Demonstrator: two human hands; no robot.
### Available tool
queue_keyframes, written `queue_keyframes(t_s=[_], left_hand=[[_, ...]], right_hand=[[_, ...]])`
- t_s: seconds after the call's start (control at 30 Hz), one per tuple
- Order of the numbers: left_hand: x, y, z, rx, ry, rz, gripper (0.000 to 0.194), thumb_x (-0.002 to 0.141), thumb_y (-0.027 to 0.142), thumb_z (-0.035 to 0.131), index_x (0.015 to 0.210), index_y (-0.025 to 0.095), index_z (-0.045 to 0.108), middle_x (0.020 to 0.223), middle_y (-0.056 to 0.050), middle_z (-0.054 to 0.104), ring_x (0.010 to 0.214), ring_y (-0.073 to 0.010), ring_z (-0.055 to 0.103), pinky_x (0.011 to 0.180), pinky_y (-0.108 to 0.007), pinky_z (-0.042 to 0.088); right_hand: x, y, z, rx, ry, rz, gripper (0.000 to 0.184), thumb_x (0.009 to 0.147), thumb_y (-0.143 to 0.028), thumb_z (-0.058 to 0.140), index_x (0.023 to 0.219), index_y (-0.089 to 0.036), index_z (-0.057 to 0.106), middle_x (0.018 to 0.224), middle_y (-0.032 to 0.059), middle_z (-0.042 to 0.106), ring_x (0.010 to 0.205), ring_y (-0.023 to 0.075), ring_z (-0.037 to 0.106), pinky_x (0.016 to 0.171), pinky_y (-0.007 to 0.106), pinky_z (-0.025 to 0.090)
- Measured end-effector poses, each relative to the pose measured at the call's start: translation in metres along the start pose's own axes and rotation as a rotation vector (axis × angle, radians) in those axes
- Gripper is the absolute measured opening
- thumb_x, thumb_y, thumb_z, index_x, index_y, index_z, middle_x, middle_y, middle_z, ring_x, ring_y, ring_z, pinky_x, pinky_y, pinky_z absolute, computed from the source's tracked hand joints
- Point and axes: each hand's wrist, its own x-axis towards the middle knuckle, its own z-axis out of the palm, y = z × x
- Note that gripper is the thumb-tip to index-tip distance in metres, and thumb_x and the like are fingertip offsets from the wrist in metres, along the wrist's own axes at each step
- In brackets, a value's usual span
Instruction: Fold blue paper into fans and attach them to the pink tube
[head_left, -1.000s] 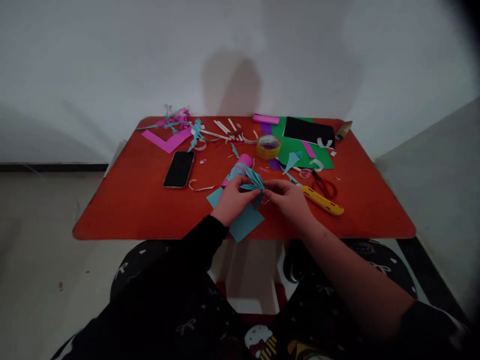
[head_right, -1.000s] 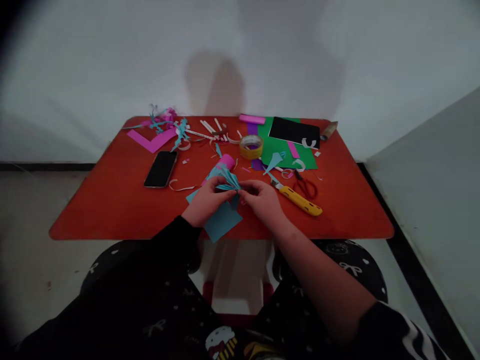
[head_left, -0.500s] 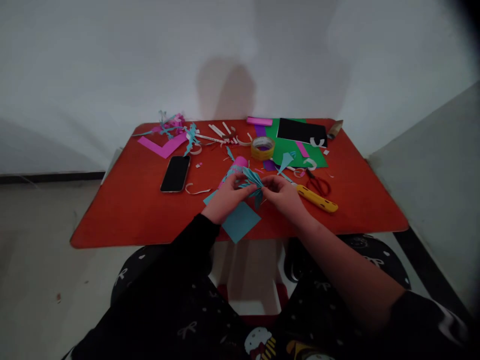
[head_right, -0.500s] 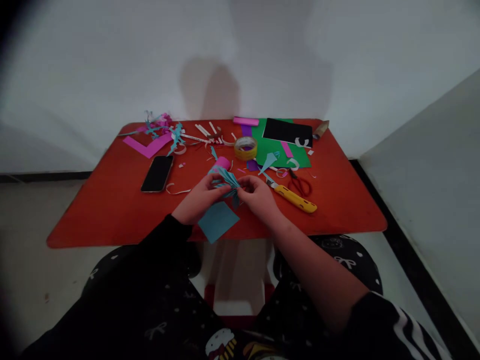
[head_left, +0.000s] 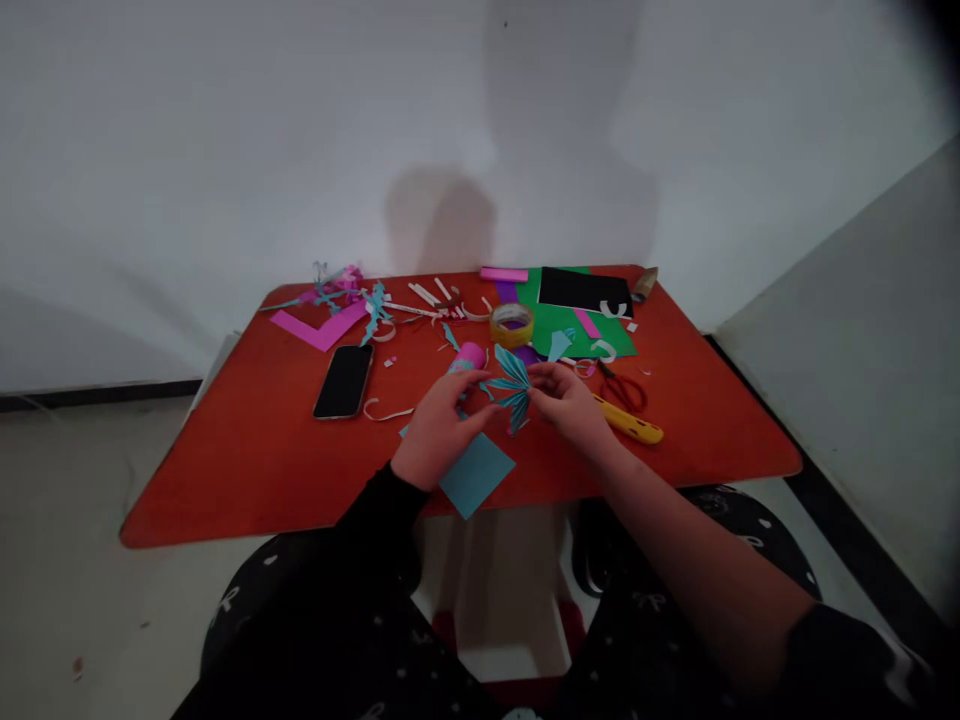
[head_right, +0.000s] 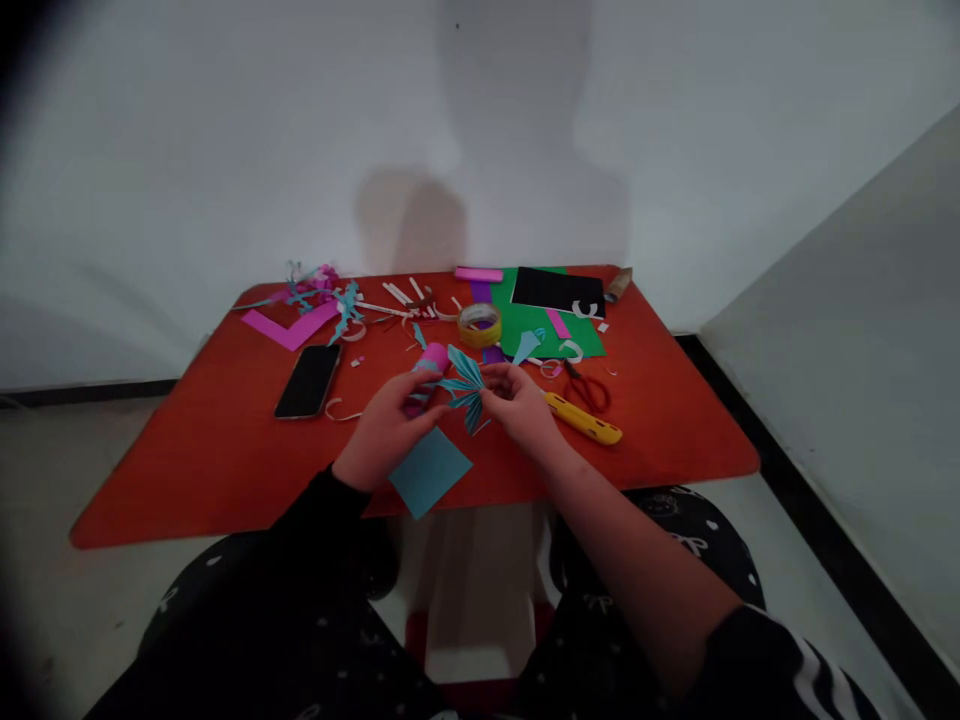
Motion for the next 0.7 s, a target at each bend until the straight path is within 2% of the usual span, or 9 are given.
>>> queue_keyframes(t_s=[0.07, 0.13, 0.23, 0.3, 0.37, 0.47, 0.6, 0.67, 0.7], left_hand=[[-0.001, 0.001, 0.003, 0.077, -0.025, 0.072, 0.053, 0.087, 0.035, 0.075, 0.135, 0.022, 0.06, 0.131, -0.011, 0.066, 0.117, -0.0249, 0.065, 0.102, -0.04, 0.052], [-0.001, 0.003, 0.005, 0.16, -0.058, 0.133, 0.05, 0.087, 0.03, 0.074, 0.134, 0.022, 0.06, 0.131, -0.01, 0.066, 0.124, -0.0265, 0.061, 0.108, -0.043, 0.049], [0.0, 0.004, 0.006, 0.189, -0.073, 0.126, 0.036, 0.09, 0.024, 0.069, 0.126, 0.02, 0.064, 0.122, -0.009, 0.07, 0.113, -0.0249, 0.065, 0.103, -0.042, 0.051], [0.0, 0.003, 0.007, 0.126, -0.036, 0.064, 0.035, 0.09, 0.024, 0.068, 0.124, 0.019, 0.064, 0.12, -0.01, 0.07, 0.104, -0.0223, 0.067, 0.094, -0.038, 0.055], [-0.001, 0.002, 0.007, 0.025, 0.005, -0.005, 0.036, 0.089, 0.027, 0.069, 0.124, 0.019, 0.063, 0.118, -0.009, 0.069, 0.099, -0.0201, 0.068, 0.087, -0.034, 0.057], [-0.002, 0.004, 0.007, -0.121, 0.027, -0.08, 0.039, 0.087, 0.031, 0.072, 0.123, 0.019, 0.063, 0.117, -0.009, 0.069, 0.095, -0.0184, 0.068, 0.082, -0.031, 0.057], [-0.004, 0.006, 0.009, -0.34, -0.025, -0.156, 0.042, 0.086, 0.035, 0.073, 0.124, 0.019, 0.064, 0.121, -0.01, 0.07, 0.105, -0.021, 0.067, 0.087, -0.033, 0.055], [-0.005, 0.007, 0.011, -0.416, -0.054, -0.181, 0.041, 0.087, 0.036, 0.072, 0.124, 0.02, 0.065, 0.124, -0.01, 0.07, 0.109, -0.0219, 0.067, 0.092, -0.035, 0.054], [-0.005, 0.007, 0.012, -0.429, -0.062, -0.189, 0.041, 0.087, 0.036, 0.072, 0.124, 0.02, 0.065, 0.125, -0.01, 0.07, 0.11, -0.0221, 0.067, 0.094, -0.035, 0.054]], right_hand=[[-0.001, 0.001, 0.002, 0.005, -0.014, -0.008, 0.041, 0.068, -0.035, 0.078, 0.102, -0.021, 0.06, 0.084, 0.0001, 0.068, 0.068, 0.0133, 0.06, 0.058, 0.025, 0.044], [-0.002, 0.002, 0.003, 0.01, -0.043, -0.011, 0.043, 0.067, -0.034, 0.078, 0.103, -0.021, 0.059, 0.083, -0.0007, 0.068, 0.067, 0.0126, 0.06, 0.058, 0.024, 0.044], [-0.002, 0.003, 0.003, -0.005, -0.084, -0.013, 0.046, 0.068, -0.035, 0.078, 0.108, -0.022, 0.058, 0.081, -0.002, 0.067, 0.063, 0.0119, 0.058, 0.057, 0.024, 0.042], [0.001, 0.003, -0.002, -0.051, -0.067, -0.024, 0.047, 0.072, -0.037, 0.075, 0.112, -0.022, 0.057, 0.08, -0.0024, 0.067, 0.062, 0.012, 0.057, 0.057, 0.025, 0.043], [0.006, 0.005, -0.012, -0.152, 0.002, -0.07, 0.044, 0.075, -0.038, 0.073, 0.113, -0.022, 0.058, 0.08, -0.0022, 0.066, 0.063, 0.0128, 0.058, 0.06, 0.027, 0.045], [0.015, 0.006, -0.03, -0.421, 0.104, -0.172, 0.039, 0.077, -0.035, 0.071, 0.113, -0.022, 0.06, 0.082, -0.0005, 0.067, 0.067, 0.015, 0.059, 0.065, 0.03, 0.048], [0.014, -0.003, -0.039, -0.778, 0.107, -0.281, 0.035, 0.083, -0.032, 0.069, 0.116, -0.021, 0.067, 0.098, 0.0076, 0.073, 0.074, 0.0194, 0.062, 0.07, 0.035, 0.051], [0.007, -0.011, -0.033, -0.788, 0.084, -0.411, 0.027, 0.087, -0.032, 0.066, 0.111, -0.021, 0.072, 0.107, 0.0107, 0.074, 0.085, 0.0227, 0.064, 0.073, 0.037, 0.051], [0.003, -0.015, -0.029, -0.73, 0.022, -0.446, 0.025, 0.09, -0.033, 0.064, 0.11, -0.022, 0.074, 0.106, 0.0101, 0.074, 0.087, 0.0228, 0.064, 0.072, 0.036, 0.051]])
